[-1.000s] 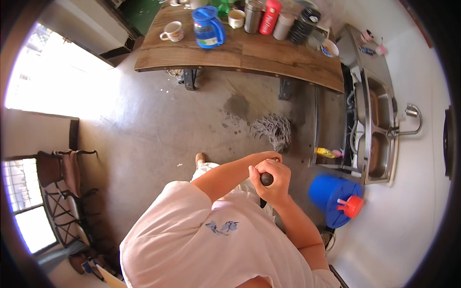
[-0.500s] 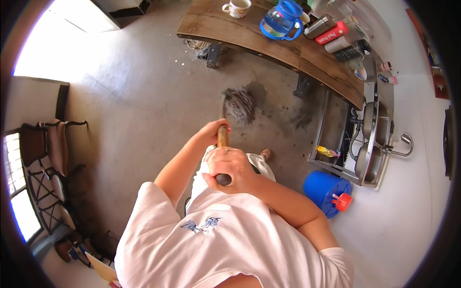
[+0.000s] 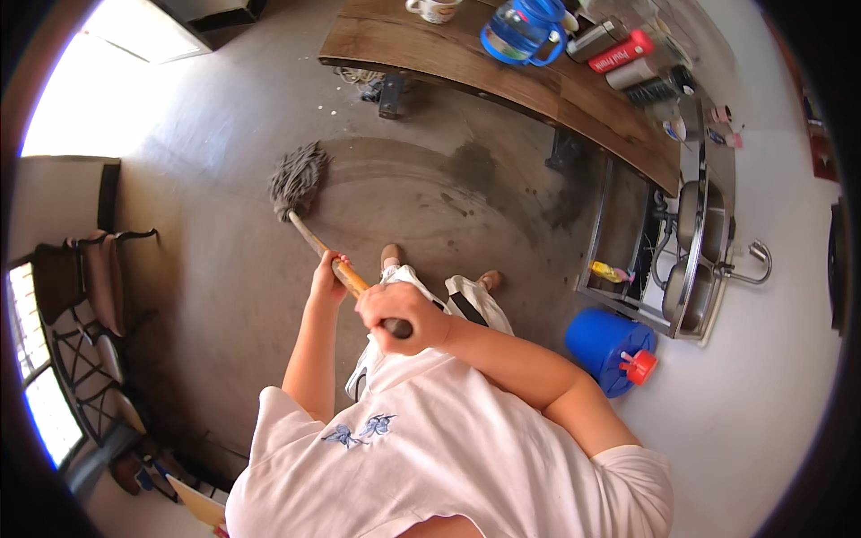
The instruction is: The person mops the floor using a traditional string mop, starting in a bedroom and moving through a hallway, an outdoor patio, and a kitchen. The person navigates around furniture and obstacles while cleaning the concrete and tiled surfaces.
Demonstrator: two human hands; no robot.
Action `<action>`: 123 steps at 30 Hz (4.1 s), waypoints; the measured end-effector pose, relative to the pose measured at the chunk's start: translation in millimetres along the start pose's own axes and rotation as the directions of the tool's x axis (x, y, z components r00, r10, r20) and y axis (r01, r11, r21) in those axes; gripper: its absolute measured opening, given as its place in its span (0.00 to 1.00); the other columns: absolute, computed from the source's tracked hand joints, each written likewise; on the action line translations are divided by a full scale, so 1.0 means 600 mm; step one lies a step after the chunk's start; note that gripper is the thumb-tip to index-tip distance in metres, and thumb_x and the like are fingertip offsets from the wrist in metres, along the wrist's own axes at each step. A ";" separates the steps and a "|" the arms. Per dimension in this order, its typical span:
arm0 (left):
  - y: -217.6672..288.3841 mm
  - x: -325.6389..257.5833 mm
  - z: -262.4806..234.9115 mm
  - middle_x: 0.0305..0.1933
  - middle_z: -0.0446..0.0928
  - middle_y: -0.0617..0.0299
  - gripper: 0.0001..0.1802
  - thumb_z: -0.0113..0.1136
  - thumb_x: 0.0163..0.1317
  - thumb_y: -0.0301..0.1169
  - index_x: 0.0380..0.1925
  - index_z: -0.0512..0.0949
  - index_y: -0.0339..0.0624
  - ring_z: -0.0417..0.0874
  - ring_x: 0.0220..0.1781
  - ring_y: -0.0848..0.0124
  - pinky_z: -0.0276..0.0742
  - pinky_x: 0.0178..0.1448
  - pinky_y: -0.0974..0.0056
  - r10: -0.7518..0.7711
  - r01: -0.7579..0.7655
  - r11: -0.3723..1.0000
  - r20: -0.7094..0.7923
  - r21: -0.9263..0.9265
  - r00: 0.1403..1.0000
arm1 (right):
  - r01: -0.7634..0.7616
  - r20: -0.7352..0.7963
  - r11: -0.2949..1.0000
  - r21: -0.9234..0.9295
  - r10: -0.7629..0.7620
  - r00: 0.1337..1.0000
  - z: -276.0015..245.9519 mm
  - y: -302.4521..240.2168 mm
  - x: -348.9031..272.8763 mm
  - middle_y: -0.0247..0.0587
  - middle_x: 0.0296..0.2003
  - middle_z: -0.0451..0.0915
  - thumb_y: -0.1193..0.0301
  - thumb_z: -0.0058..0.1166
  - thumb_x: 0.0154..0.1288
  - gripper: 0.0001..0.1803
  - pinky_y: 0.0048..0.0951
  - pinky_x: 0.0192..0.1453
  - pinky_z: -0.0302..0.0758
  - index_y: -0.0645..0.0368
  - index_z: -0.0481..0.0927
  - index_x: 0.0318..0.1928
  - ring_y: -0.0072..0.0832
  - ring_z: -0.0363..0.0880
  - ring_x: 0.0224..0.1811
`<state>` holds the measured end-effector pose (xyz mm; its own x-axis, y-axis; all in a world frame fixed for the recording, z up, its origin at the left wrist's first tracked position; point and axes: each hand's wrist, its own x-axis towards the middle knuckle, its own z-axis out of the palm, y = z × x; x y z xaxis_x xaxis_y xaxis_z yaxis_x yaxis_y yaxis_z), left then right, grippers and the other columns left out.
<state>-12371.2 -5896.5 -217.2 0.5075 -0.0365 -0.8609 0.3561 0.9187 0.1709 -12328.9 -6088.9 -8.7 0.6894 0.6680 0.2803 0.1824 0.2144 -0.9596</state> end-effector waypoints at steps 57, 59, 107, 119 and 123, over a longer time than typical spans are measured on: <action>-0.048 -0.058 0.020 0.29 0.72 0.53 0.07 0.52 0.55 0.23 0.32 0.67 0.31 0.76 0.32 0.61 0.77 0.43 0.61 -0.196 0.198 0.963 -0.031 0.184 0.980 | -0.052 -0.433 0.986 -0.159 -0.022 0.901 0.048 -0.079 -0.041 0.38 0.15 0.71 0.79 0.41 0.48 0.06 0.29 0.31 0.74 0.63 0.68 0.16 0.27 0.70 0.16; 0.002 -0.038 -0.029 0.30 0.73 0.53 0.07 0.52 0.55 0.25 0.31 0.67 0.34 0.77 0.33 0.63 0.77 0.43 0.62 -0.130 0.140 0.977 -0.068 0.162 0.989 | -0.123 -0.428 0.992 0.002 0.112 0.897 0.077 -0.020 -0.033 0.37 0.17 0.72 0.79 0.42 0.50 0.06 0.25 0.30 0.71 0.64 0.69 0.18 0.23 0.69 0.18; -1.357 -0.106 0.183 0.26 0.73 0.59 0.09 0.53 0.58 0.32 0.27 0.68 0.38 0.76 0.28 0.66 0.77 0.32 0.64 -0.282 0.052 -0.955 -0.947 0.293 0.156 | -0.723 -0.321 0.651 0.233 -0.650 -0.689 -0.228 -0.201 -0.819 0.39 0.20 0.70 0.81 0.58 0.39 0.10 0.35 0.33 0.70 0.58 0.69 0.20 0.38 0.72 0.28; -1.221 -0.134 0.208 0.19 0.68 0.60 0.08 0.52 0.53 0.25 0.18 0.65 0.42 0.71 0.20 0.68 0.76 0.30 0.64 -0.077 -0.359 -0.928 -0.898 -0.094 0.434 | -0.415 0.384 0.863 0.289 -0.501 -0.775 -0.264 -0.227 -0.629 0.39 0.20 0.70 0.85 0.49 0.44 0.07 0.27 0.29 0.67 0.62 0.68 0.21 0.32 0.69 0.21; -1.112 -0.116 0.214 0.19 0.68 0.59 0.08 0.52 0.55 0.29 0.21 0.66 0.40 0.72 0.21 0.66 0.77 0.32 0.61 0.047 -0.410 -0.872 -0.878 -0.269 0.477 | -0.327 0.494 0.903 0.277 -0.426 -0.758 -0.257 -0.217 -0.506 0.40 0.20 0.70 0.84 0.52 0.44 0.06 0.28 0.29 0.68 0.63 0.69 0.22 0.34 0.69 0.21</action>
<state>-12543.5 -6557.5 -210.1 -0.4300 0.3706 -0.8232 -0.7293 -0.6801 0.0748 -12453.6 -6429.4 27.0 -0.9466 -0.2453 0.2091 -0.2549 0.1726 -0.9514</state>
